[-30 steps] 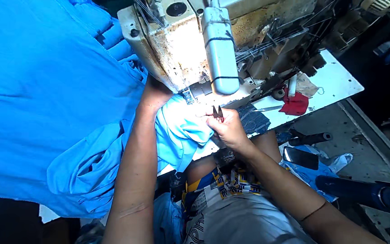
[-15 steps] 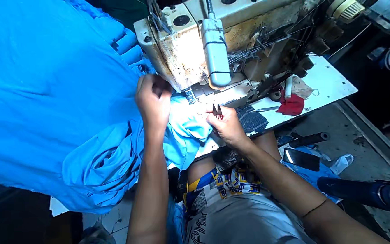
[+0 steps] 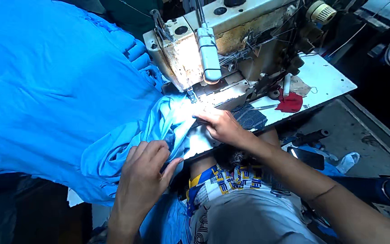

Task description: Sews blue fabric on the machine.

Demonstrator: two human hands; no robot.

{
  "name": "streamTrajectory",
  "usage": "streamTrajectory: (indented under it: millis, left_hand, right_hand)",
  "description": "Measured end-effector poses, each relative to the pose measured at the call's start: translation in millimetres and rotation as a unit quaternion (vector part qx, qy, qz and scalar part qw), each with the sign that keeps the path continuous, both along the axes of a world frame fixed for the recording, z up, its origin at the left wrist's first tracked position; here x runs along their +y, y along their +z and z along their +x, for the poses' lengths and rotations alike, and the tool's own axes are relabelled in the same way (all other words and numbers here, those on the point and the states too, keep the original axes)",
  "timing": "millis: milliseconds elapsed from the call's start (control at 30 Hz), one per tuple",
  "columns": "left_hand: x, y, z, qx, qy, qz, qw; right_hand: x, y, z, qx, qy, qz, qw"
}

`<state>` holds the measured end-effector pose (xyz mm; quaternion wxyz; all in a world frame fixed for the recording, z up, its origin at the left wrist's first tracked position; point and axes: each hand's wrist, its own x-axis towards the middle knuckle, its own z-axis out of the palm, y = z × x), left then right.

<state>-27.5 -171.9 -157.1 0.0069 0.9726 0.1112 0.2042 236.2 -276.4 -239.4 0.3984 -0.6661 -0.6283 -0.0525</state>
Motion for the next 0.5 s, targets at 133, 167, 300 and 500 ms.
streamTrajectory:
  millis: [133,167,300,500]
  left_hand:
    - [-11,3,15,-0.063,-0.113,-0.086,0.988]
    - [-12,-2,22,-0.085,-0.142,-0.12,0.979]
    - [-7,-44,59,-0.213,-0.188,-0.194,0.939]
    - [42,-110,91,-0.135,-0.055,0.084,0.986]
  right_hand:
    - [-7,8,0,-0.013,0.067,0.066,0.996]
    - [-9,11,1,0.01,0.112,0.072,0.991]
    - [-22,7,6,0.166,0.251,0.078,0.95]
    - [-49,-31,4,0.308,0.137,0.074,0.939]
